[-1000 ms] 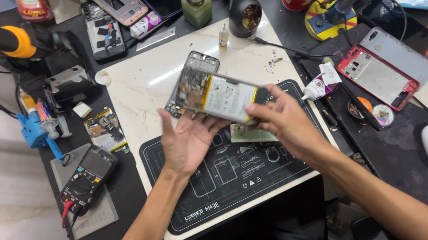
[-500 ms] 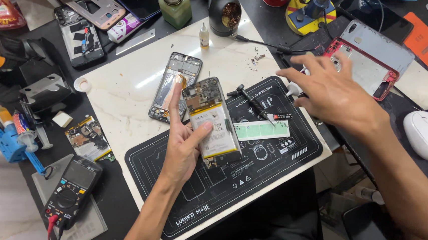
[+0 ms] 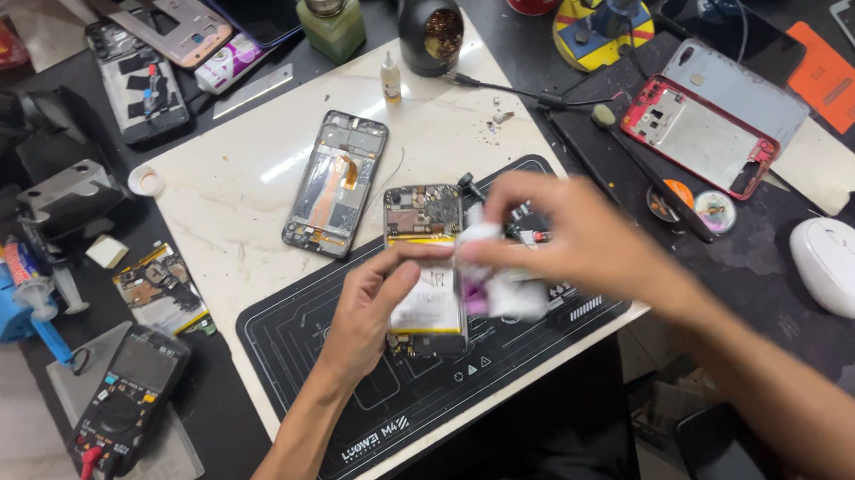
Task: The person installs a battery into a phone chassis, connects the battery ribbon cable, and then places the motherboard and a green internal component into the frame before snapping on the back cover.
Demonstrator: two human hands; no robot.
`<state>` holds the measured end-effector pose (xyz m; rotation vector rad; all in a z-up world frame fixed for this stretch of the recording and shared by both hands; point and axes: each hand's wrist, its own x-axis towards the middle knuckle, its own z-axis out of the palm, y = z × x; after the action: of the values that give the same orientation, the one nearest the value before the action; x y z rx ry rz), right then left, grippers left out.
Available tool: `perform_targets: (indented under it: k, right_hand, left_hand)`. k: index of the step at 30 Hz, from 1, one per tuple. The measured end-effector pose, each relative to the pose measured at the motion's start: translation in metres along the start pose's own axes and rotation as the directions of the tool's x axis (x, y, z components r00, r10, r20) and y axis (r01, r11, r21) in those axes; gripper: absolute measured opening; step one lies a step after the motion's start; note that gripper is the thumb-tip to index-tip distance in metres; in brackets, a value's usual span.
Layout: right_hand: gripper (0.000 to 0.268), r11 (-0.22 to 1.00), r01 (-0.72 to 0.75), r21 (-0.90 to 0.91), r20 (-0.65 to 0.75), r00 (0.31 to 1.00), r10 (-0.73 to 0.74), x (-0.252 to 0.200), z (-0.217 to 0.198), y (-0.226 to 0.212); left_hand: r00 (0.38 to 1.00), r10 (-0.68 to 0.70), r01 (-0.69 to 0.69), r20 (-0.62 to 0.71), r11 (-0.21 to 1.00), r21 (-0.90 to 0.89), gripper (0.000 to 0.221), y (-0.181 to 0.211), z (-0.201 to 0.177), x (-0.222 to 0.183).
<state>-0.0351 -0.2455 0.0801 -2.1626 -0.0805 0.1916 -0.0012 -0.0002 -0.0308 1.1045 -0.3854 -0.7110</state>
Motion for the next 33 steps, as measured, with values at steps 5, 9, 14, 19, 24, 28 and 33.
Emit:
perform_targets:
  k: [5,9,14,19,24,28,33]
  right_hand:
    - [0.041,0.975,0.123,-0.187,-0.181,0.971,-0.157,-0.01,0.036,-0.016]
    - [0.036,0.967,0.117,-0.228,-0.144,0.978,-0.152,-0.017,0.022,-0.019]
    - [0.027,0.969,0.114,-0.218,-0.2,0.967,-0.158,-0.028,-0.041,0.008]
    - [0.027,0.933,-0.057,-0.356,-0.291,0.955,-0.053,-0.036,-0.106,0.051]
    - [0.031,0.786,-0.311,-0.535,-0.17,0.95,0.26,-0.049,-0.134,0.083]
    - [0.034,0.765,-0.275,-0.582,-0.093,0.957,0.273,-0.054,-0.123,0.096]
    - [0.051,0.814,-0.248,-0.525,-0.176,0.968,0.18,-0.064,-0.107,0.101]
  left_hand:
    - [0.995,-0.067,0.055,0.076,0.987,0.151,0.044,-0.005,0.009,-0.003]
    - [0.983,-0.162,0.138,0.085,0.962,0.237,0.035,-0.012,0.018,-0.002]
    - [0.984,-0.123,0.106,0.13,0.986,0.132,0.034,-0.022,0.014,-0.001]
    - [0.995,-0.058,0.054,0.082,0.998,0.045,0.038,-0.02,0.001,-0.001]
    - [0.997,-0.078,0.078,0.017,0.997,-0.008,0.036,-0.007,0.002,-0.003]
    - [0.995,-0.094,0.094,0.018,0.995,0.026,0.035,-0.008,0.006,-0.001]
    - [0.994,-0.102,0.098,0.037,0.992,0.079,0.037,-0.014,0.003,0.003]
